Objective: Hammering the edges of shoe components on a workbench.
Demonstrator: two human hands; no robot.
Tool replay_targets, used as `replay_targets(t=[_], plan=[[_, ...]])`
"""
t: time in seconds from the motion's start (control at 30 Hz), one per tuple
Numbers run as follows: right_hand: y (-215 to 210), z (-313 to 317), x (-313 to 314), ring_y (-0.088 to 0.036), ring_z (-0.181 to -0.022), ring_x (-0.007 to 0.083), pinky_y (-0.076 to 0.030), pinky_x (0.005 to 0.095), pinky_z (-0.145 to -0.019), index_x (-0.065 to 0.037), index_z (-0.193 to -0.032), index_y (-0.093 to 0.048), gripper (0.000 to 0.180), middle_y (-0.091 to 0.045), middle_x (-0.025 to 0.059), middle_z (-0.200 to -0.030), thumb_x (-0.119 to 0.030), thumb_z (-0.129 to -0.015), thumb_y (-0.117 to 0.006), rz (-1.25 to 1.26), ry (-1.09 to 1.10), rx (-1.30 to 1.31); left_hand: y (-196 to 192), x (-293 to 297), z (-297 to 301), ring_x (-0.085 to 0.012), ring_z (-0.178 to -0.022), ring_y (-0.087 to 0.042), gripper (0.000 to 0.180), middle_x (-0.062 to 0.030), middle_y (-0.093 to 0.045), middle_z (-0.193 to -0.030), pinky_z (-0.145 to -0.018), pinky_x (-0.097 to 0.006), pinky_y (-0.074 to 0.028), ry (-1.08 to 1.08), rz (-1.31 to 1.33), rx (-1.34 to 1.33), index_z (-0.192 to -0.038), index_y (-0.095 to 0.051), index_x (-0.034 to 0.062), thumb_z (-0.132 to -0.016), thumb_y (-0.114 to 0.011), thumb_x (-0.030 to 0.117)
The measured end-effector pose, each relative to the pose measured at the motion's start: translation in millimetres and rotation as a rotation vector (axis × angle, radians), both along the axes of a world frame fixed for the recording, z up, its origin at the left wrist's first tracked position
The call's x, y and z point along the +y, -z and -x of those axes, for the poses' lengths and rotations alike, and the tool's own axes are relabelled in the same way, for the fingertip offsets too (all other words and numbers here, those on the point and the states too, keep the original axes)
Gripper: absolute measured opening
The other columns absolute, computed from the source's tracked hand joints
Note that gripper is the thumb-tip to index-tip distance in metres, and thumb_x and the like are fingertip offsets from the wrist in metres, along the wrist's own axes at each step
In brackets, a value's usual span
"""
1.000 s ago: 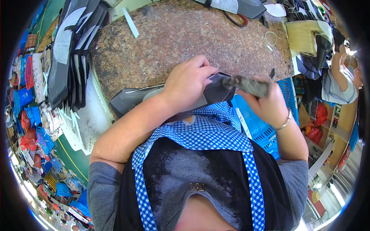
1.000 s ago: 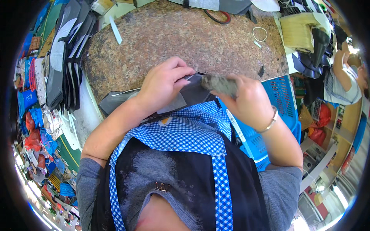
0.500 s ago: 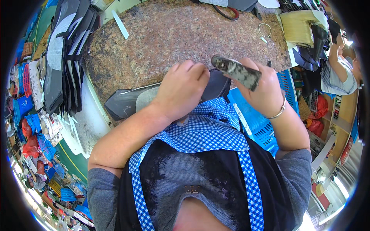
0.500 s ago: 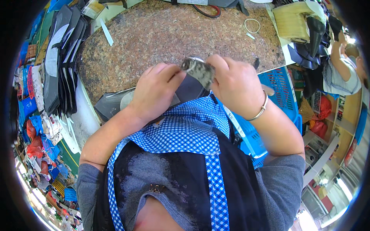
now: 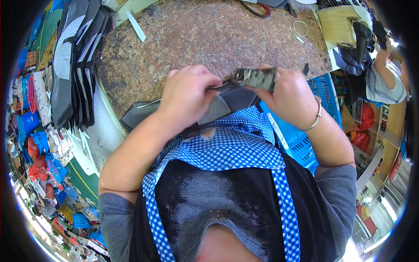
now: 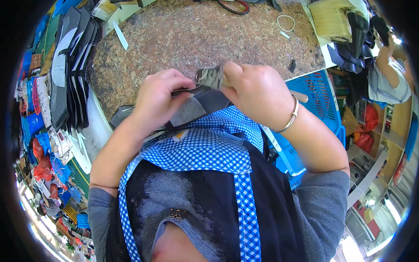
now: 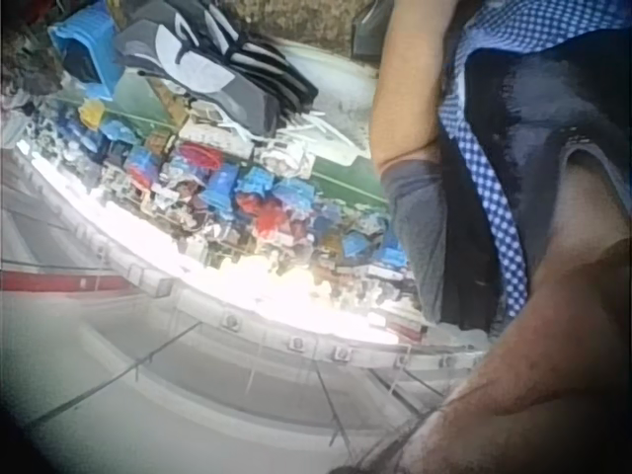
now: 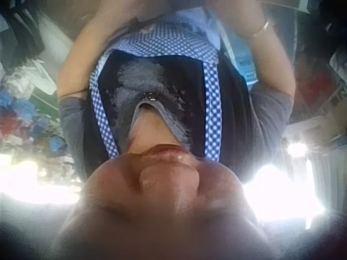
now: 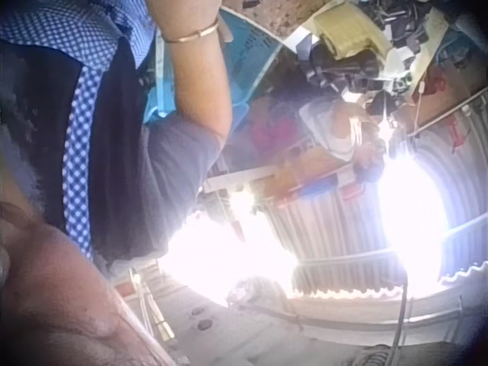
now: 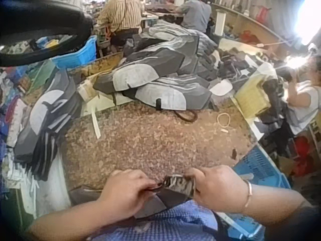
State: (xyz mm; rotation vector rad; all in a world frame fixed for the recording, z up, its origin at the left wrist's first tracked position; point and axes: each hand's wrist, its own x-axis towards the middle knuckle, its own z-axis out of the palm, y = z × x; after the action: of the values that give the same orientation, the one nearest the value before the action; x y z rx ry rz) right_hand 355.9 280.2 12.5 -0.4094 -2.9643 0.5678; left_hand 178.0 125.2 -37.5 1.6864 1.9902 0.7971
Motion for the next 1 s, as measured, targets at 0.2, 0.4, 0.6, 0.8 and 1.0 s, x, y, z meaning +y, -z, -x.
replay_targets(t=[0.2, 0.4, 0.6, 0.8, 1.0], plan=[[2, -5, -20, -0.064, -0.062, 0.0339, -0.051, 0.044, -0.054, -0.005, -0.085, -0.052, 0.02, -0.06, 0.0116, -0.067, -0.017, -0.081, -0.068, 0.057, -0.094, -0.024, -11, -10, -8, -0.0277, -0.086, -0.062, 0.019, -0.007, -0.064, -0.089, -0.074, -0.039, -0.047, 0.114, -0.121, 0.208, -0.092, -0.07, 0.0075, -0.073, -0.072, 0.006], [6, -4, -15, -0.064, -0.062, 0.0345, -0.051, 0.0448, -0.054, -0.005, -0.087, -0.052, 0.019, -0.061, 0.0127, -0.069, -0.013, -0.079, -0.067, 0.076, 0.003, 0.029, -4, -19, 4, -0.0251, -0.095, -0.063, 0.019, -0.0048, -0.066, -0.098, -0.081, -0.036, -0.047, -0.013, 0.007, 0.033, -0.095, -0.072, 0.0086, -0.076, -0.073, 0.009], [2, 3, -31, -0.064, -0.063, 0.0343, -0.051, 0.0447, -0.054, -0.005, -0.088, -0.053, 0.019, -0.061, 0.0126, -0.07, -0.014, -0.079, -0.067, 0.115, -0.024, 0.055, -3, -27, -3, -0.0252, -0.095, -0.063, 0.019, -0.0057, -0.065, -0.1, -0.081, -0.038, -0.047, 0.079, -0.159, 0.222, -0.092, -0.071, 0.0077, -0.074, -0.072, 0.008], [11, 0, -26, -0.064, -0.065, 0.0341, -0.052, 0.0441, -0.058, -0.005, -0.097, -0.058, 0.023, -0.063, 0.0135, -0.074, -0.011, -0.077, -0.067, 0.119, 0.003, 0.013, -10, -40, 17, -0.0284, -0.094, -0.061, 0.023, -0.0102, -0.063, -0.098, -0.08, -0.039, -0.05, -0.001, 0.106, -0.163, -0.097, -0.068, 0.0021, -0.074, -0.068, 0.001], [11, 5, -46, -0.064, -0.066, 0.034, -0.051, 0.0445, -0.057, -0.007, -0.094, -0.057, 0.022, -0.061, 0.0131, -0.074, -0.006, -0.074, -0.066, 0.175, 0.0, 0.119, -12, -51, -5, -0.0292, -0.095, -0.06, 0.029, -0.0111, -0.062, -0.1, -0.08, -0.039, -0.05, 0.073, -0.082, 0.214, -0.102, -0.068, 0.0019, -0.073, -0.065, 0.0]])
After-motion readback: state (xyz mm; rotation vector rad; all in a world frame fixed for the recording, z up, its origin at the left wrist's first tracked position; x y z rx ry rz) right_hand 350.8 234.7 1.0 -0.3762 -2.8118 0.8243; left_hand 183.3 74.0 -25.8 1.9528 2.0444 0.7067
